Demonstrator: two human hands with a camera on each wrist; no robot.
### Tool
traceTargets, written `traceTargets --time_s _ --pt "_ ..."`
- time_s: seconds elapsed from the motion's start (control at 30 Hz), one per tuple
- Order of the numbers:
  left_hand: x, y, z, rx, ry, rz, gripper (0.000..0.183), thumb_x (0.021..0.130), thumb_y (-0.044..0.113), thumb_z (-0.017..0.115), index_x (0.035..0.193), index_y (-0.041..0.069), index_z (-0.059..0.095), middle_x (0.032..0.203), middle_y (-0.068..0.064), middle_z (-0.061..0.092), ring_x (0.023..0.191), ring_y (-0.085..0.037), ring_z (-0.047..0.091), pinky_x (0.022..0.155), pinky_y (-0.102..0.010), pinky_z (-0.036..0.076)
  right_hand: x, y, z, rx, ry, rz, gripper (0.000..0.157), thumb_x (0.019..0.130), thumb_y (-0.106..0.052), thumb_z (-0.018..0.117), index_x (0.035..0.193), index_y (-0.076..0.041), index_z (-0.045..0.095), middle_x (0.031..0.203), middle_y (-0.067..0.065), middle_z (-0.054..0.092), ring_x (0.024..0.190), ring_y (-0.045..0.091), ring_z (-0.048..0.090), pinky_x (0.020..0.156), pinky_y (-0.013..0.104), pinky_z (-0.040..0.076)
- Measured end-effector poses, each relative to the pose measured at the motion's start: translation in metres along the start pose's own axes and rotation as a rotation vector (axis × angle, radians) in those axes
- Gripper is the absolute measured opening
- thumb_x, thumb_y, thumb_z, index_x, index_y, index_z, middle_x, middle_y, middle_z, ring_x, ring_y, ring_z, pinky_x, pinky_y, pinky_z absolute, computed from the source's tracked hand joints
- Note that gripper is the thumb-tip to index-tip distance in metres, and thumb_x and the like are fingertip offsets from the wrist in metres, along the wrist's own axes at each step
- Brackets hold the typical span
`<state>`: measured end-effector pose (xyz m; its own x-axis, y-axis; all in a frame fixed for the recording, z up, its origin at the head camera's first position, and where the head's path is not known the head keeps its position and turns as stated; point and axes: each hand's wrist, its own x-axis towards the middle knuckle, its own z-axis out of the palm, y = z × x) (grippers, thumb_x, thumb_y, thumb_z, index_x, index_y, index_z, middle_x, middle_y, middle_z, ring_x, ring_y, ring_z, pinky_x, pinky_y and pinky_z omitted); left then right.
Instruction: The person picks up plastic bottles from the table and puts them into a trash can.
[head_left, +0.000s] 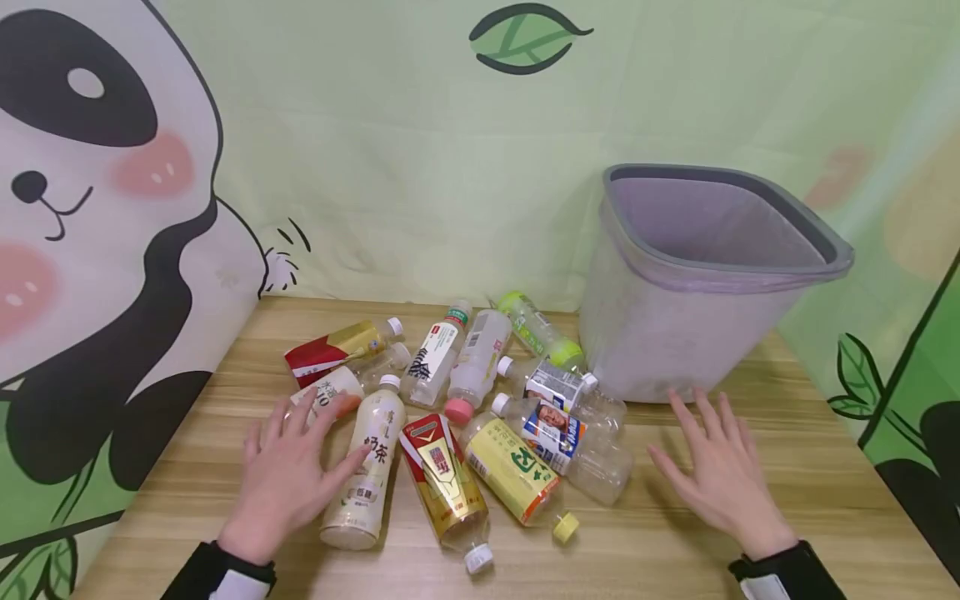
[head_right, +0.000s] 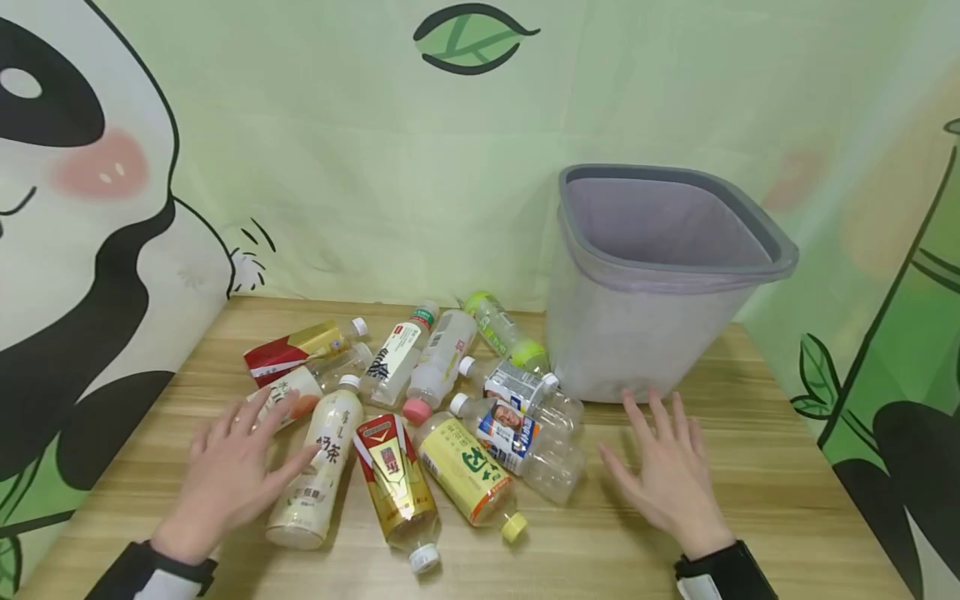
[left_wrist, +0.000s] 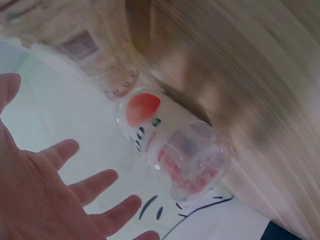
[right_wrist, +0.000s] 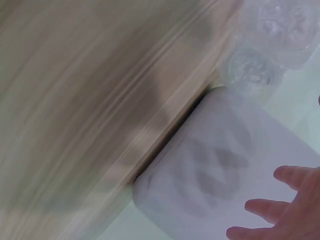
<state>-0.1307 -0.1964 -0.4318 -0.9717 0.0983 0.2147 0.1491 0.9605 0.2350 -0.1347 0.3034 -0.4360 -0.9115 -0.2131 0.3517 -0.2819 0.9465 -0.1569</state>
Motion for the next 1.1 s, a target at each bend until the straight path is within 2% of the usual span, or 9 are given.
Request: traceTargets --time_s 0.17,0.33,0.53,0.6,0.67,0.73,0.8,0.93,1.1 --pt "-0.002 0.013 -0.002 -0.017 0.028 0.010 0.072 0.085 0.067 0.048 0.143 0.025 0.038 0.133 -0.025 0.042 0.118 -0.051 0.036 0.088 -0.072 0.033 0.006 -0.015 -0.001 0.032 0.069 -0.049 0.072 0.087 -0.044 0.060 0.145 -0.008 0.036 0.143 0.031 0.034 0.130 0.053 0.026 0.098 0.071 0.024" --pt "-0.005 0.025 -0.002 -0.032 0.025 0.025 0.077 0.086 0.066 0.047 0.144 0.017 0.037 0.119 -0.028 0.047 0.106 -0.048 0.046 0.079 -0.065 0.044 0.021 -0.038 0.000 0.076 0.130 -0.121 0.070 0.086 -0.039 0.062 0.142 -0.004 0.039 0.143 0.029 0.035 0.130 0.050 0.029 0.104 0.063 0.025" --pt "-0.006 0.035 0.003 -0.056 -0.033 0.024 0.080 0.086 0.062 0.052 0.146 0.012 0.034 0.124 -0.033 0.048 0.105 -0.052 0.050 0.075 -0.062 0.048 0.038 -0.073 0.002 0.248 0.084 -0.134 0.070 0.086 -0.034 0.064 0.144 -0.005 0.036 0.147 0.024 0.033 0.132 0.042 0.031 0.104 0.062 0.029" --pt "-0.006 0.037 0.005 -0.059 -0.044 0.018 0.080 0.085 0.058 0.056 0.146 0.011 0.034 0.118 -0.034 0.050 0.099 -0.051 0.052 0.067 -0.058 0.051 0.042 -0.084 0.002 0.309 0.058 -0.125 0.070 0.086 -0.033 0.065 0.145 -0.007 0.035 0.146 0.021 0.035 0.132 0.039 0.034 0.103 0.060 0.031" --pt "-0.006 0.038 0.007 -0.051 -0.056 0.013 0.081 0.084 0.056 0.059 0.145 0.010 0.034 0.111 -0.034 0.052 0.092 -0.047 0.054 0.056 -0.049 0.051 0.046 -0.094 0.003 0.360 0.037 -0.119 0.070 0.087 -0.031 0.065 0.145 -0.008 0.035 0.146 0.018 0.037 0.131 0.035 0.036 0.103 0.058 0.033" --pt "-0.007 0.039 0.009 -0.054 -0.078 -0.004 0.082 0.082 0.054 0.062 0.146 0.010 0.034 0.103 -0.031 0.054 0.080 -0.039 0.054 0.046 -0.038 0.046 0.050 -0.104 0.005 0.402 0.020 -0.121 0.068 0.087 -0.030 0.065 0.144 -0.007 0.036 0.145 0.016 0.040 0.130 0.033 0.038 0.104 0.056 0.034" --pt "-0.007 0.039 0.010 -0.069 -0.107 -0.025 0.084 0.081 0.053 0.064 0.146 0.011 0.033 0.099 -0.028 0.054 0.071 -0.030 0.052 0.042 -0.031 0.040 0.054 -0.113 0.008 0.446 0.008 -0.126 0.066 0.087 -0.028 0.065 0.143 -0.006 0.037 0.144 0.015 0.042 0.130 0.031 0.040 0.104 0.054 0.035" --pt "-0.007 0.041 0.014 -0.076 -0.170 -0.058 0.088 0.078 0.051 0.067 0.147 0.011 0.030 0.094 -0.022 0.054 0.062 -0.021 0.047 0.043 -0.028 0.037 0.059 -0.126 0.012 0.536 -0.015 -0.124 0.062 0.087 -0.025 0.065 0.141 -0.006 0.040 0.138 0.014 0.048 0.125 0.029 0.045 0.102 0.049 0.039" --pt "-0.006 0.042 0.015 -0.081 -0.192 -0.064 0.093 0.075 0.047 0.070 0.148 0.008 0.026 0.089 -0.019 0.053 0.060 -0.020 0.047 0.043 -0.030 0.037 0.061 -0.138 0.013 0.633 -0.064 -0.111 0.058 0.087 -0.020 0.065 0.139 -0.009 0.042 0.133 0.013 0.052 0.117 0.028 0.052 0.094 0.046 0.047"
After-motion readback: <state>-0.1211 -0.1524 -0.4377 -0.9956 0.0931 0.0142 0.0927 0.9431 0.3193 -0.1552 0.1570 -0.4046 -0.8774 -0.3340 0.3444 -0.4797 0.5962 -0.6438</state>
